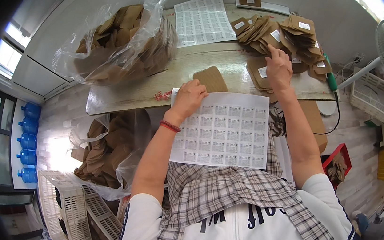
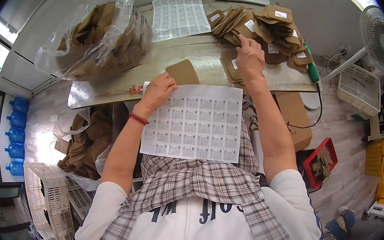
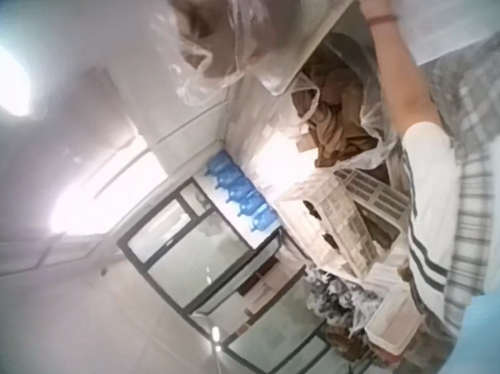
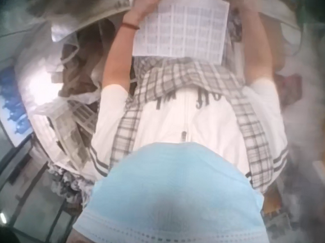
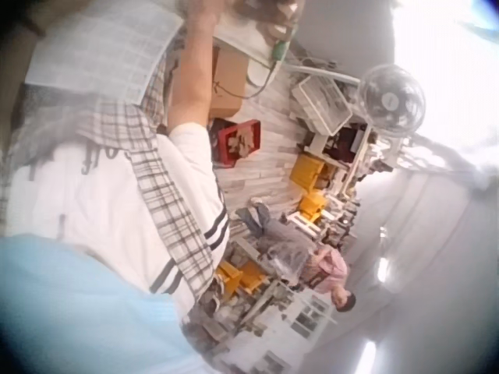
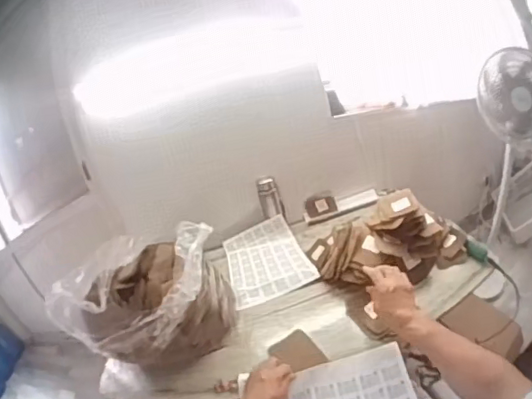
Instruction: The person repeatedly picks small brown paper pouches from a plastic bag, peels a label from a sheet, and sticks it onto each pouch. Labeled pouches are stacked on the table. The person occasionally adjusts the label sheet and repositions the pouch stack.
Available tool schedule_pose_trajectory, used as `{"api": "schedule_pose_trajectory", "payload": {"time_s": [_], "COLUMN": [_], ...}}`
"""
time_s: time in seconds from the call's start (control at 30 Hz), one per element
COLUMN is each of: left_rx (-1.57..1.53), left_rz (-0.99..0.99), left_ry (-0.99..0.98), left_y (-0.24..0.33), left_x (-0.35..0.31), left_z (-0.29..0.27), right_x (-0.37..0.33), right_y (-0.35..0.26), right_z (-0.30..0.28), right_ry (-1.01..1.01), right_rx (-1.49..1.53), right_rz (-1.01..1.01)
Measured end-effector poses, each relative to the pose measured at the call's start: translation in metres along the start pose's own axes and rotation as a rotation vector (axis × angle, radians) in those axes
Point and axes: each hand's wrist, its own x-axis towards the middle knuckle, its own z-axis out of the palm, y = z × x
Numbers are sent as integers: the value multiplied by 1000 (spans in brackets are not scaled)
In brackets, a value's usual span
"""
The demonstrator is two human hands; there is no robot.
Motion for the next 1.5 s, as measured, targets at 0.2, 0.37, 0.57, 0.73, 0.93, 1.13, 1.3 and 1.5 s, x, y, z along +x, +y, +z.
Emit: {"api": "schedule_pose_trajectory", "payload": {"time_s": [0.2, 0.37, 0.57, 0.73, 0.93, 1.13, 1.3, 1.5], "left_rx": [-281, -5, -286, -235, -187, -174, -179, -213], "left_rz": [-148, 49, -237, -287, -301, -274, -274, -224], "left_ry": [-26, 125, 106, 71, 57, 70, 63, 52], "left_y": [6, -17, -20, -26, -28, -31, -28, -31], "left_x": [-5, -28, -33, -32, -34, -36, -37, -39], "left_z": [-13, -35, -26, -22, -22, -19, -21, -26], "right_x": [-86, -100, -99, -101, -104, -111, -111, -116], "right_y": [-130, -134, -144, -148, -152, -154, -160, -180], "right_z": [20, 36, 44, 41, 39, 39, 38, 51], "right_ry": [-314, -301, -55, 18, -28, -88, -102, -148], "right_rx": [682, 671, 562, 433, 408, 409, 530, 760], "right_rz": [-100, -35, -315, -438, -469, -468, -313, 139]}}
